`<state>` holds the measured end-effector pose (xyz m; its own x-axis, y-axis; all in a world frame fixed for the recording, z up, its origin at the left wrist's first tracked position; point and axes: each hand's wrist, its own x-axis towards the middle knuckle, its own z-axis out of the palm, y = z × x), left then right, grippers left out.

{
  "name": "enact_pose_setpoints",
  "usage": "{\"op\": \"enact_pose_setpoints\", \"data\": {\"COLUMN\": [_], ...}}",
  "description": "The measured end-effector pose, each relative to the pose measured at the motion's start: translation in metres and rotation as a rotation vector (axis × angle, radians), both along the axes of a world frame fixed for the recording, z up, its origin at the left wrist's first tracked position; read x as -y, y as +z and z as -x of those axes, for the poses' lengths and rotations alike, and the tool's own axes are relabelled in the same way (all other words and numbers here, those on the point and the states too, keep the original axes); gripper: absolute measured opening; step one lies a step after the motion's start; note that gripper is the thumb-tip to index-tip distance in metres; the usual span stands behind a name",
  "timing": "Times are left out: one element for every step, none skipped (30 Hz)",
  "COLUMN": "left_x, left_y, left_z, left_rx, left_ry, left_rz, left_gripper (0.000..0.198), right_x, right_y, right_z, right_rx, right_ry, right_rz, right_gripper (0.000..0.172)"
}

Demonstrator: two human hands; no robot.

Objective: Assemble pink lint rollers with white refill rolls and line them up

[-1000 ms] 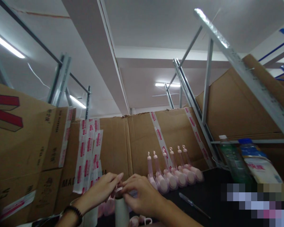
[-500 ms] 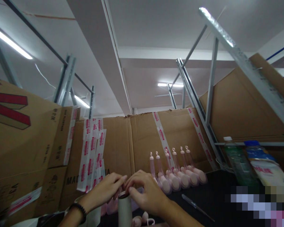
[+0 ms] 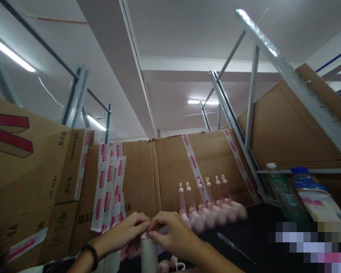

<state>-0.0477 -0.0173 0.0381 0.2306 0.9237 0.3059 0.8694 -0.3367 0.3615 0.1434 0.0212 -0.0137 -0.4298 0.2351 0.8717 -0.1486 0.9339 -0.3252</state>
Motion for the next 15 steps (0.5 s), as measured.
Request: {"op": "enact_pose_setpoints", "data": {"left_x": [0.0,0.0,0.0,0.0,0.001,0.002,0.003,0.004,0.006,0.008,0.011,0.014,0.016,0.019,0.02], "left_y": [0.0,0.0,0.001,0.001,0.0,0.0,-0.001,-0.002,-0.003,-0.004,-0.004,-0.004,-0.004,-0.004,-0.004], "left_z": [0.0,-0.001,-0.001,-0.001,-0.002,-0.002,-0.002,-0.002,-0.003,-0.004,-0.005,-0.006,-0.007,-0.008,-0.009], "left_rx": [0.005,0.008,0.011,0.013,0.014,0.014,0.018,0.033,0.059,0.092,0.125,0.152,0.16,0.141,0.105], "left_ry": [-0.005,-0.01,-0.016,-0.023,-0.027,-0.024,-0.012,0.008,0.025,0.037,0.042,0.04,0.04,0.046,0.057], "left_rz": [0.008,0.019,0.034,0.048,0.066,0.088,0.116,0.15,0.19,0.234,0.272,0.296,0.307,0.293,0.257], "left_gripper": [0.038,0.037,0.038,0.038,0.039,0.04,0.041,0.042,0.042,0.041,0.039,0.036,0.034,0.033,0.034], "right_x": [-0.001,-0.001,-0.001,-0.001,-0.001,0.0,0.001,0.002,0.003,0.004,0.005,0.006,0.006,0.006,0.006], "right_y": [0.0,-0.001,-0.001,-0.002,-0.002,-0.003,-0.003,-0.003,-0.002,-0.002,-0.001,-0.001,-0.001,-0.001,-0.001], "right_z": [0.0,-0.001,-0.001,-0.002,-0.002,-0.002,-0.003,-0.003,-0.003,-0.003,-0.003,-0.003,-0.003,-0.003,-0.003], "right_rx": [0.001,0.006,0.011,0.015,0.017,0.02,0.024,0.026,0.03,0.037,0.041,0.044,0.048,0.052,0.056], "right_ry": [-0.006,-0.009,-0.014,-0.023,-0.037,-0.056,-0.075,-0.09,-0.1,-0.104,-0.106,-0.109,-0.112,-0.112,-0.109], "right_rz": [-0.001,-0.008,-0.016,-0.027,-0.039,-0.051,-0.063,-0.074,-0.08,-0.081,-0.077,-0.07,-0.061,-0.053,-0.046], "right_gripper": [0.004,0.004,0.004,0.005,0.006,0.007,0.009,0.01,0.011,0.012,0.012,0.011,0.011,0.012,0.012]}}
